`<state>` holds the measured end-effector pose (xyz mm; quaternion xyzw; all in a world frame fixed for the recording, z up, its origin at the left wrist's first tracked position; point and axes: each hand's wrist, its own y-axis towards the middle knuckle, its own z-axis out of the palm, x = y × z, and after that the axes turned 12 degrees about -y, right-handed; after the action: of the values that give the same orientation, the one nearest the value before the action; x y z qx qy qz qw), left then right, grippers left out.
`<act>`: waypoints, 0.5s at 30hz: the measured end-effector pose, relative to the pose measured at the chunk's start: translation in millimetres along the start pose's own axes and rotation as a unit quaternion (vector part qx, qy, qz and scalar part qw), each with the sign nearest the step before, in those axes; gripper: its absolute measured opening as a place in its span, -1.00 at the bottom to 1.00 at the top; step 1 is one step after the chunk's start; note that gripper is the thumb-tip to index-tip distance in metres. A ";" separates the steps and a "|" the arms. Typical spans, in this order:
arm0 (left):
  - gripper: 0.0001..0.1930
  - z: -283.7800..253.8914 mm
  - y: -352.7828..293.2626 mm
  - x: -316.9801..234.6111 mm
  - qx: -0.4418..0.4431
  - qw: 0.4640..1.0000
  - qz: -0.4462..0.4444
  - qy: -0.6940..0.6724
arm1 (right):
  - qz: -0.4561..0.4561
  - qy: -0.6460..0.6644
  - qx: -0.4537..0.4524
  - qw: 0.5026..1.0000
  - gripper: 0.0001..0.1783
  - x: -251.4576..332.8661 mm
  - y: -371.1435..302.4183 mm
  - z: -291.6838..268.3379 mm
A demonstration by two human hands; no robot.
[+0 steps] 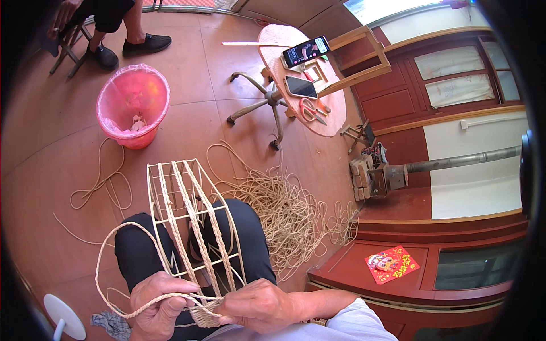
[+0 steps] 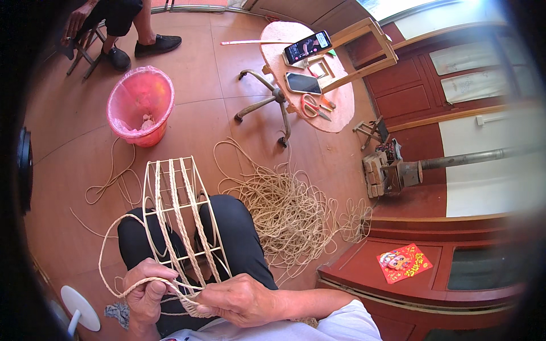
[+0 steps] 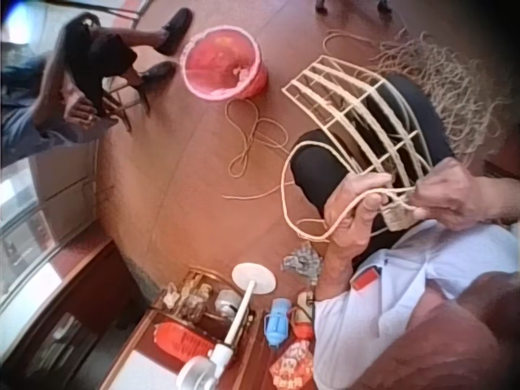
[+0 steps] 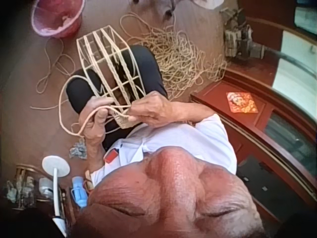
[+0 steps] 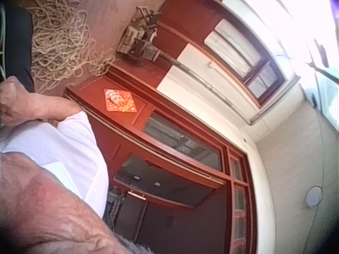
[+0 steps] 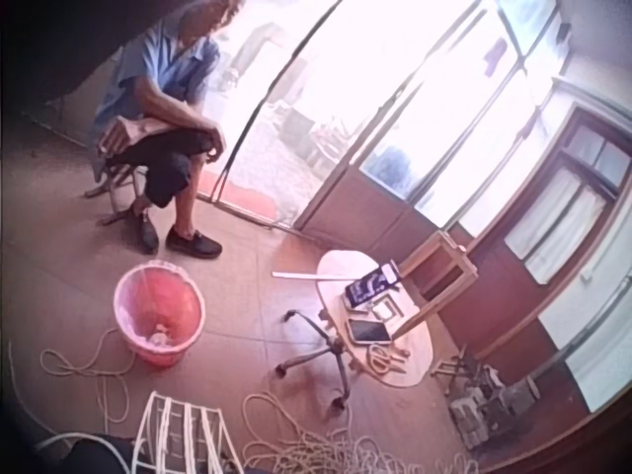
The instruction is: Weave a straw basket or cage structure using dried plant fibers.
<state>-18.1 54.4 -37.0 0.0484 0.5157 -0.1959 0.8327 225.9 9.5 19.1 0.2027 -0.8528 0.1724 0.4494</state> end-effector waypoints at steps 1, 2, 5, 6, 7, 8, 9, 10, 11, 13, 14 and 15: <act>-0.53 0.0 0.5 -0.3 0.005 1.000 -0.002 -0.007 | 0.002 0.003 0.007 1.000 -0.82 -0.7 0.6 -0.9; -0.53 0.3 1.1 0.0 0.006 1.000 0.000 -0.006 | 0.001 0.002 0.006 1.000 -0.82 -1.6 0.6 -0.2; -0.57 2.3 3.2 -0.5 0.011 1.000 0.007 0.003 | 0.005 0.029 -0.015 0.999 -0.81 -4.2 4.5 -0.5; -0.59 5.9 4.0 -3.5 0.012 0.999 0.014 0.040 | 0.008 0.029 -0.022 0.999 -0.81 -3.6 4.7 -5.5; -0.60 8.0 4.1 -6.2 0.013 0.997 0.021 0.077 | 0.011 0.029 -0.029 0.999 -0.80 -3.0 5.0 -12.1; -0.62 8.4 1.4 -6.0 0.000 0.996 0.016 0.093 | 0.004 0.026 -0.036 0.999 -0.80 -5.2 5.4 -22.2; -0.61 9.3 2.1 -2.1 -0.009 0.995 0.043 0.087 | 0.008 0.032 -0.069 0.997 -0.78 -10.2 6.4 -35.1; -0.59 9.2 0.4 3.0 -0.023 0.994 0.068 0.083 | 0.011 0.042 -0.098 0.994 -0.76 -14.5 8.0 -48.2; -0.57 2.6 -4.5 9.3 -0.052 0.993 0.070 0.085 | 0.112 0.102 -0.099 0.984 -0.75 -14.2 8.2 -66.2; -0.51 -5.9 -11.5 19.5 -0.106 0.987 0.079 0.095 | 0.209 0.159 -0.149 0.953 -0.73 -20.1 5.1 -96.8; -0.55 -14.2 -14.3 31.1 -0.116 0.983 0.108 0.094 | 0.205 0.159 -0.198 0.945 -0.71 -27.5 5.2 -105.8; -0.58 -14.6 -11.5 24.3 -0.097 0.982 0.113 0.117 | 0.163 0.159 -0.242 0.943 -0.71 -31.8 9.4 -110.8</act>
<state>-25.2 41.1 -63.7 0.0480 0.6170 -0.0425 0.7843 314.7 76.3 50.8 -0.0838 -0.8078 0.0619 0.5802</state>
